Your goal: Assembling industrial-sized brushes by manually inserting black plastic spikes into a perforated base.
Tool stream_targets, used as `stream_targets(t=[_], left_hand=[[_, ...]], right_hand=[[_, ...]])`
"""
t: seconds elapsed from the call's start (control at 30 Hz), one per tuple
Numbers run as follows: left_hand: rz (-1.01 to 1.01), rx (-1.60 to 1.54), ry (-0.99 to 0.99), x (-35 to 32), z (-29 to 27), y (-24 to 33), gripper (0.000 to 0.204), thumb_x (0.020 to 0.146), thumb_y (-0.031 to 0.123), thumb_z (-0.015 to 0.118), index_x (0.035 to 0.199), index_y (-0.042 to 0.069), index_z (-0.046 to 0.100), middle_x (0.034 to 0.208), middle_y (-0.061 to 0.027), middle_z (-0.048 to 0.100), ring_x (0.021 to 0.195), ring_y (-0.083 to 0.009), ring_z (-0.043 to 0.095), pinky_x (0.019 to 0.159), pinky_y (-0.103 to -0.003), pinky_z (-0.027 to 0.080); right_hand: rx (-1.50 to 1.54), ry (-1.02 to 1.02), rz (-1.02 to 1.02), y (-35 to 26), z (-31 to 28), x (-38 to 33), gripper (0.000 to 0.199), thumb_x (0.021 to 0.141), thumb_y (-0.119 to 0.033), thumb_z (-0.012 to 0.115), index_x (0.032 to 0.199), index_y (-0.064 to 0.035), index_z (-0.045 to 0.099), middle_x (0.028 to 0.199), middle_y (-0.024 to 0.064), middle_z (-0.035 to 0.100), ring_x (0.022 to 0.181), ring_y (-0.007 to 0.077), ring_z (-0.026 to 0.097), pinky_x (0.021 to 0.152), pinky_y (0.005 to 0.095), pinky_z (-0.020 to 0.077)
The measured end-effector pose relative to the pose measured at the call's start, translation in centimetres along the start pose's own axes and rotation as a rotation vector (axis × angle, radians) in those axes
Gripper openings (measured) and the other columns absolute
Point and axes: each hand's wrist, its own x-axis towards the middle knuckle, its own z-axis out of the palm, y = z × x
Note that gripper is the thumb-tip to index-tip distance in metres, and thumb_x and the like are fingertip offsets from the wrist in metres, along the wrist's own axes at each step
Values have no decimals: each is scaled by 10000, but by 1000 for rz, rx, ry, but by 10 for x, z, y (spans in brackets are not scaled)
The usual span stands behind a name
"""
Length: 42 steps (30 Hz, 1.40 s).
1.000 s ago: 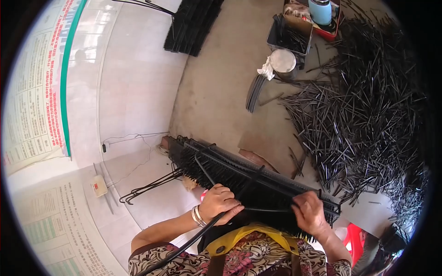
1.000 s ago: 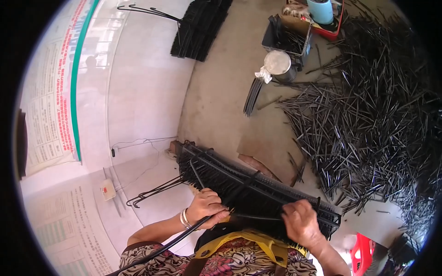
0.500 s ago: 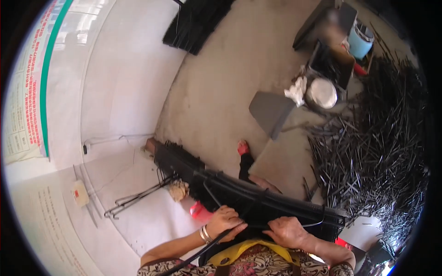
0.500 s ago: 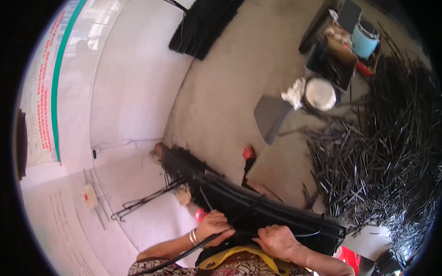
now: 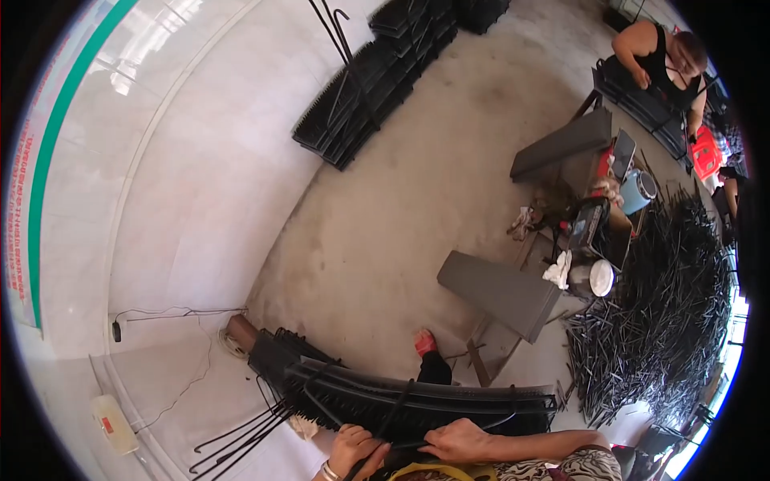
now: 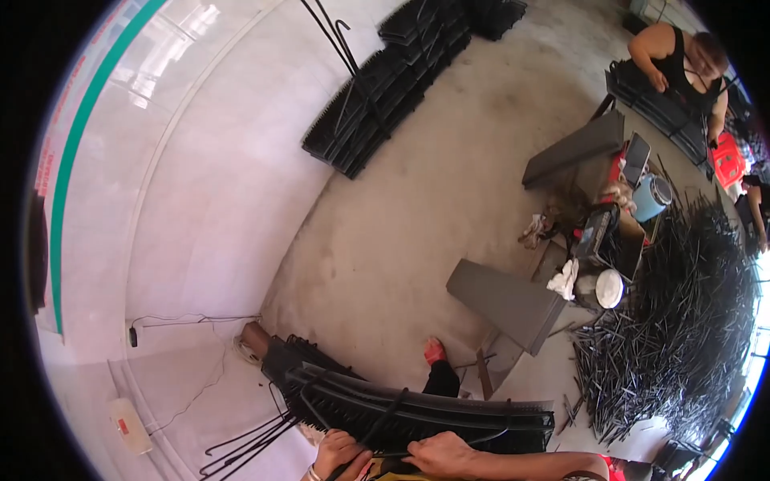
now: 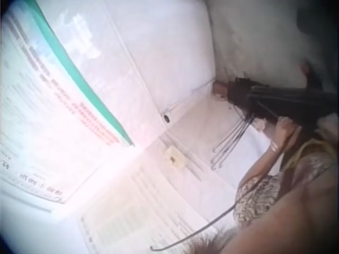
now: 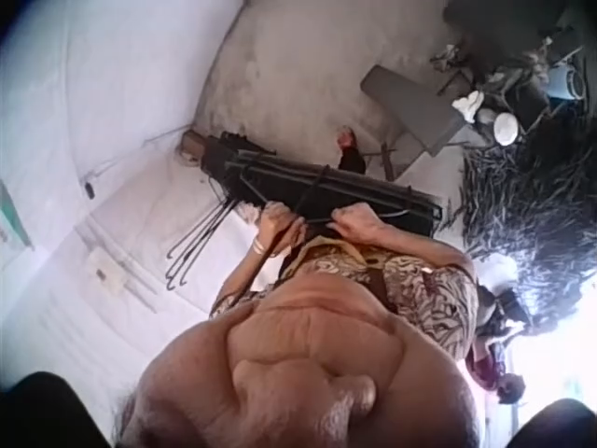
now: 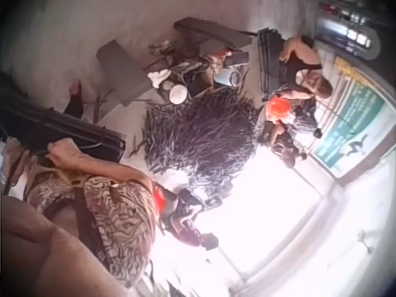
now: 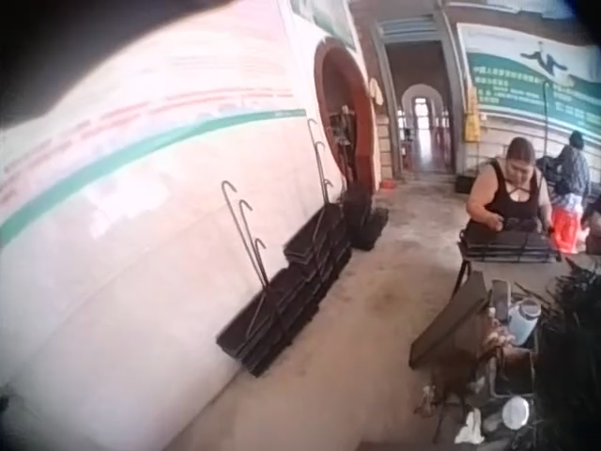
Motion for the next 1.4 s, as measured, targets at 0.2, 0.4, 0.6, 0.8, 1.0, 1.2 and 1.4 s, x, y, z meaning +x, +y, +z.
stream_targets(t=[0.2, 0.4, 0.6, 0.8, 1.0, 1.2, 1.4], left_hand=[[-57, -55, 79, 16, -40, -29, 82, 631, 59, 645, 685, 13, 602, 596, -109, 498, 553, -278, 481, 524, -387, 385], [-26, 62, 94, 53, -54, -55, 84, 655, 54, 624, 660, 23, 546, 580, -84, 458, 545, -261, 470, 525, -384, 383], [15, -23, -44, 119, -60, -82, 237, 638, 30, 591, 868, -14, 627, 607, -80, 524, 570, -248, 510, 659, -349, 427], [9, -97, -150, 200, -57, -109, 245, 694, 35, 576, 929, -15, 622, 730, -89, 560, 747, -234, 549, 859, -374, 401], [-354, 70, 14, 292, -44, -136, 578, 758, 93, 553, 1288, 9, 337, 1097, -165, 518, 1003, -293, 497, 917, -364, 353], [-905, -1422, 121, 366, -31, -175, 564, 826, 114, 498, 1313, -3, 240, 1126, -199, 512, 841, -248, 587, 782, -382, 481], [-826, -1710, 148, 441, -36, -213, 335, 833, 105, 503, 1147, 22, 424, 971, -128, 563, 584, -150, 508, 612, -335, 506]], right_hand=[[6, 42, -30, -9, -2, 51, 293, 837, -295, 517, 710, -34, 554, 617, 124, 570, 590, 299, 586, 474, 373, 453], [32, 123, 12, -7, -30, 75, 269, 829, -279, 523, 708, -42, 557, 612, 108, 567, 592, 289, 583, 484, 380, 452], [39, 310, 32, 8, -73, 84, 217, 751, -223, 615, 646, -48, 542, 591, 99, 554, 548, 286, 568, 453, 361, 442], [136, 462, 175, 32, -129, 104, 236, 704, -166, 653, 579, -44, 494, 544, 111, 521, 504, 294, 544, 437, 375, 429], [151, 619, 262, 75, -180, 150, 204, 708, -134, 629, 605, -38, 481, 545, 117, 514, 490, 307, 535, 422, 377, 423], [135, 874, 329, 101, -223, 199, 120, 689, -68, 632, 675, -15, 525, 543, 142, 518, 479, 319, 534, 419, 378, 421], [168, 988, 410, 114, -258, 255, 111, 695, -48, 629, 679, -8, 527, 554, 161, 522, 492, 337, 539, 419, 374, 411]])
